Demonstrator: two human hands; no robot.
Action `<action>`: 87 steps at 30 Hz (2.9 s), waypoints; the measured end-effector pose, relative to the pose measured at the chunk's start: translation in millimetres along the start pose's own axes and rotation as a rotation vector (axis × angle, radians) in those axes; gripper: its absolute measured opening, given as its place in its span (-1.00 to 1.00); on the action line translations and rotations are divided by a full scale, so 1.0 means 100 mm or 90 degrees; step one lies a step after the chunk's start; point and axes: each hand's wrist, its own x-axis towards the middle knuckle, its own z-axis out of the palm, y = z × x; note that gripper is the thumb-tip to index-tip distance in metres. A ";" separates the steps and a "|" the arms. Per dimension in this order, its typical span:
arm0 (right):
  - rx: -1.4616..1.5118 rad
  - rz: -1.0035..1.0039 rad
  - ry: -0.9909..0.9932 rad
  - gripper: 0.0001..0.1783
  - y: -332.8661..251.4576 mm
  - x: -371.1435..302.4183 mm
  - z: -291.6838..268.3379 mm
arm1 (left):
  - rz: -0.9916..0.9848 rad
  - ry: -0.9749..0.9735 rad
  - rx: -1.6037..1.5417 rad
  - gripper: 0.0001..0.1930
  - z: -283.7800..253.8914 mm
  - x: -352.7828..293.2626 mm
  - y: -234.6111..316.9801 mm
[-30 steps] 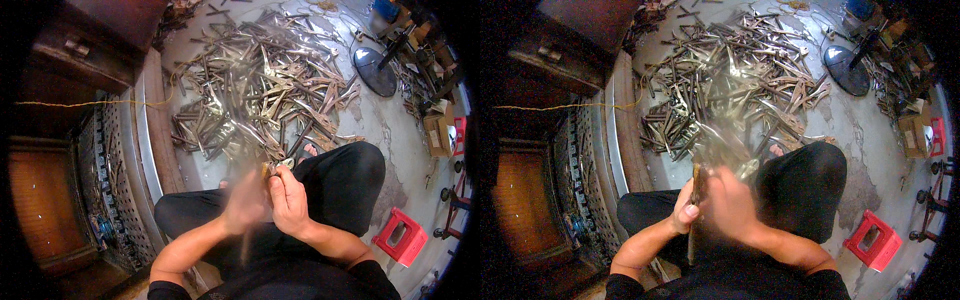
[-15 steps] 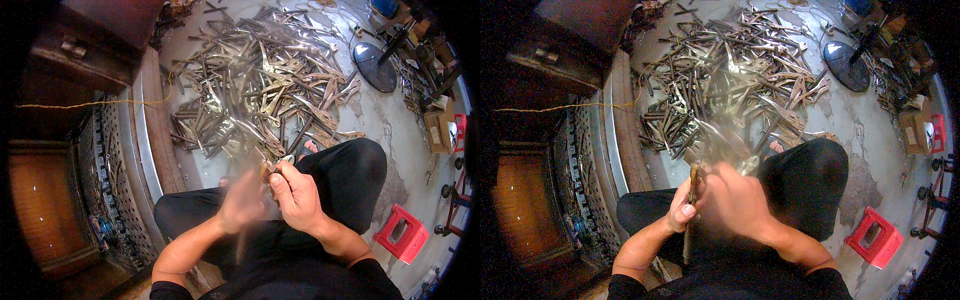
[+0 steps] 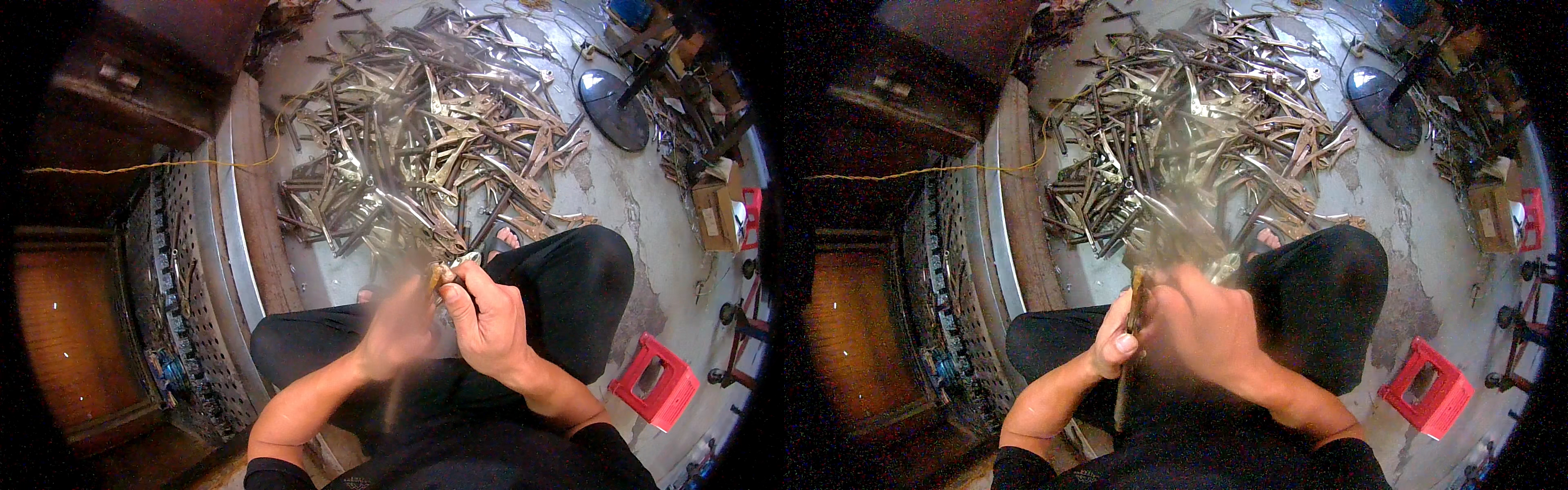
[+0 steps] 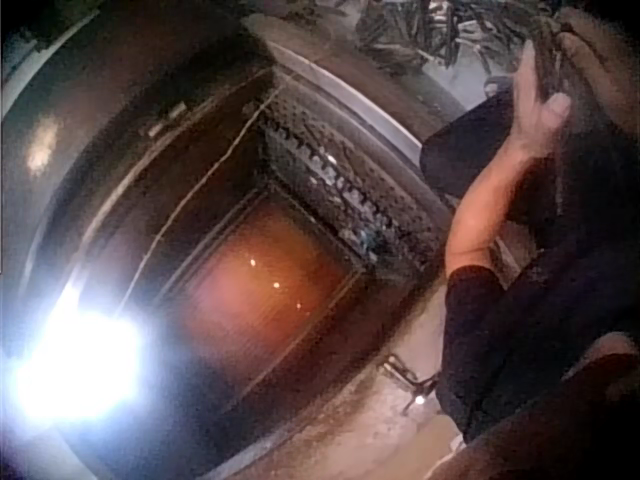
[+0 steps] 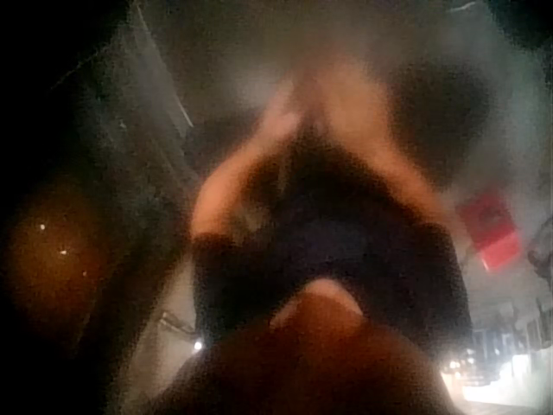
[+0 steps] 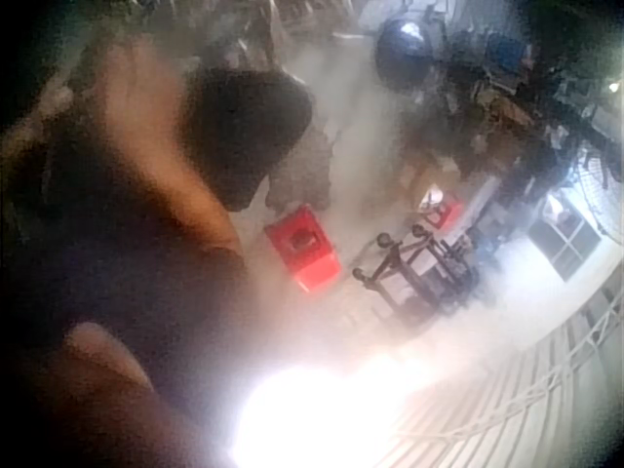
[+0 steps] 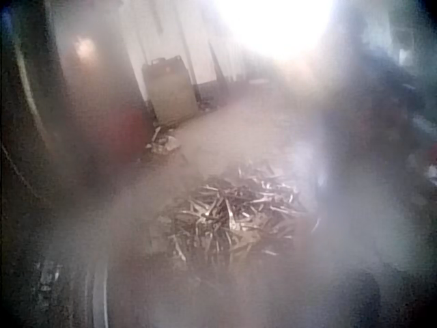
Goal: The person sits on the floor and repeatedly picks up metal parts from a large pile, scrapes them with a tool, and places them back. The person continues this process throughout the clip.
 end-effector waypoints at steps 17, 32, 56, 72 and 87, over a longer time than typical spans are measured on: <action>-0.029 -0.071 0.056 -0.93 0.08 0.00 0.04 | 0.030 -0.055 -0.095 -0.36 0.00 -0.01 0.04; 0.034 0.025 -0.018 -0.81 0.07 -0.07 0.15 | 0.064 0.025 -0.070 -0.39 0.13 -0.06 0.01; 0.251 0.161 0.128 -0.57 0.48 -0.14 0.49 | 0.053 0.194 -0.021 -0.29 0.21 0.10 -0.25; 0.464 0.217 -0.029 -0.59 0.27 -0.13 0.03 | -0.098 0.059 -0.009 -0.62 -0.10 0.01 -0.22; 0.418 0.289 -0.111 -0.64 0.12 -0.07 0.14 | -0.065 0.057 -0.095 -0.42 0.01 -0.07 -0.24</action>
